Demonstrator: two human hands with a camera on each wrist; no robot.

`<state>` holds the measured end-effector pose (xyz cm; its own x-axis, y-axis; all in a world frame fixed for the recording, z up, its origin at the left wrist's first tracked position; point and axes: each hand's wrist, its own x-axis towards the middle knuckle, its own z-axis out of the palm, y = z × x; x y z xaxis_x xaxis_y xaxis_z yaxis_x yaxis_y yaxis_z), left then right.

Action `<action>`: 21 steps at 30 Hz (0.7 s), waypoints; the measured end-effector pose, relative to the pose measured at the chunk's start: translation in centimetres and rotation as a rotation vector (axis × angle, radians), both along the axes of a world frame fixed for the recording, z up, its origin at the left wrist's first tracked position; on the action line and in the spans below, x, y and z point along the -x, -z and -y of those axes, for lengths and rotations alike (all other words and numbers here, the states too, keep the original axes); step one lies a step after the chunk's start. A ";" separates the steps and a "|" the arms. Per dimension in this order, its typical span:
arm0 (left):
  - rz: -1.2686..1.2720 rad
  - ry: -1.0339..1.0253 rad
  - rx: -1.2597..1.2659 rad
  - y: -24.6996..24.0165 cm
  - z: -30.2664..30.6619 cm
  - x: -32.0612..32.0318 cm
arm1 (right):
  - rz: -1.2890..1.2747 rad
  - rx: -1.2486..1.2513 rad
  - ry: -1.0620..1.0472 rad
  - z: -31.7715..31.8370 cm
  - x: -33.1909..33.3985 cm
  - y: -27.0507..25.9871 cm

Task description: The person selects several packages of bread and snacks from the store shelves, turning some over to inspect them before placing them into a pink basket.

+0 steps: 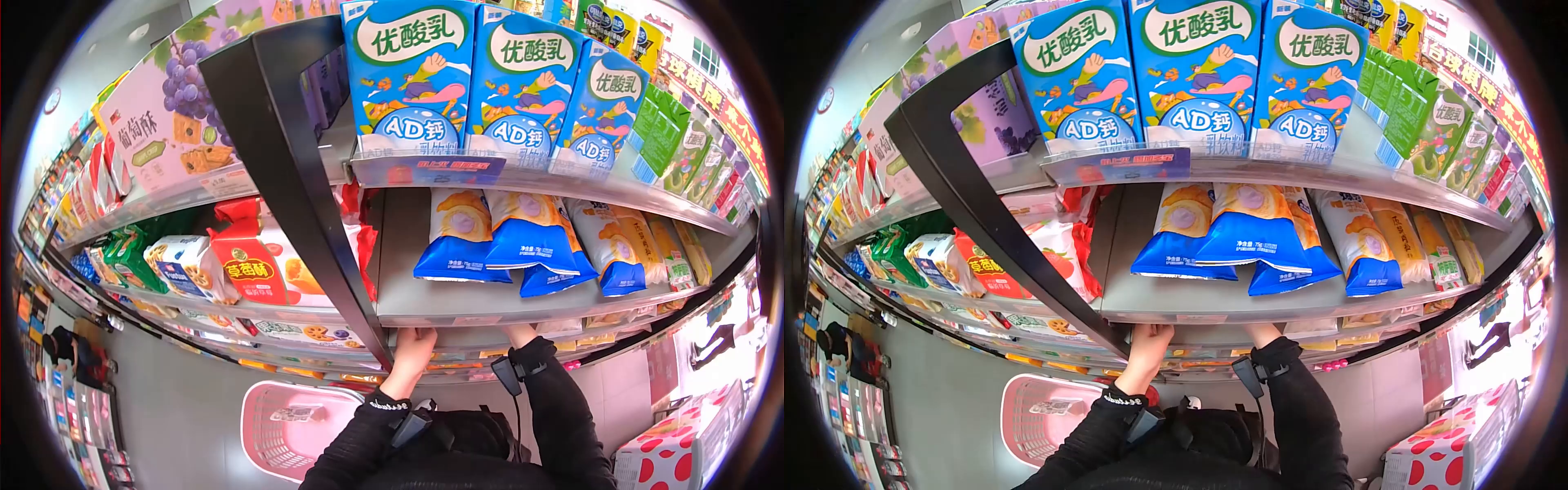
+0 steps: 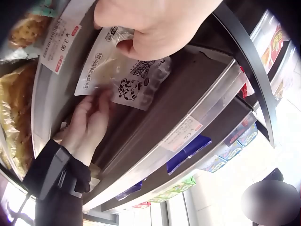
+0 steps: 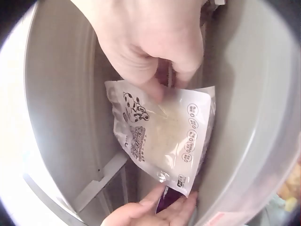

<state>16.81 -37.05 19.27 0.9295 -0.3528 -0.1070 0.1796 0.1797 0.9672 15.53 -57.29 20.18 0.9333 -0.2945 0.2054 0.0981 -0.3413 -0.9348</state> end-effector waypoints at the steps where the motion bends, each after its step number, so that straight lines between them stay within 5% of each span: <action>1: 0.189 -0.061 -0.113 0.1 0.1 0.4 | 0.011 0.067 0.003 -0.4 -0.9 -0.4; 5: 0.522 -0.044 -0.262 -0.8 -0.1 1.1 | 0.061 0.333 0.018 -0.4 1.1 0.9; 11: 0.450 0.062 -0.198 -0.9 0.5 1.5 | 0.135 0.665 0.044 -0.2 1.3 -0.2; 14: 0.430 -0.004 -0.181 -3.3 0.5 4.9 | -0.095 0.169 -0.018 -1.4 4.9 -4.5; 17: 0.388 -0.020 -0.142 -2.8 0.2 8.5 | 0.064 0.017 -0.108 -0.6 8.9 -3.5; 21: 0.176 0.123 -0.002 -1.5 -0.2 13.9 | -0.070 -0.203 -0.209 -0.4 16.1 -3.0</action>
<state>2.95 -36.85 20.80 0.8838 -0.4650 0.0523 0.0281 0.1644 0.9860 -0.61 -56.86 23.19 0.9878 -0.1233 0.0946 0.0790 -0.1260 -0.9889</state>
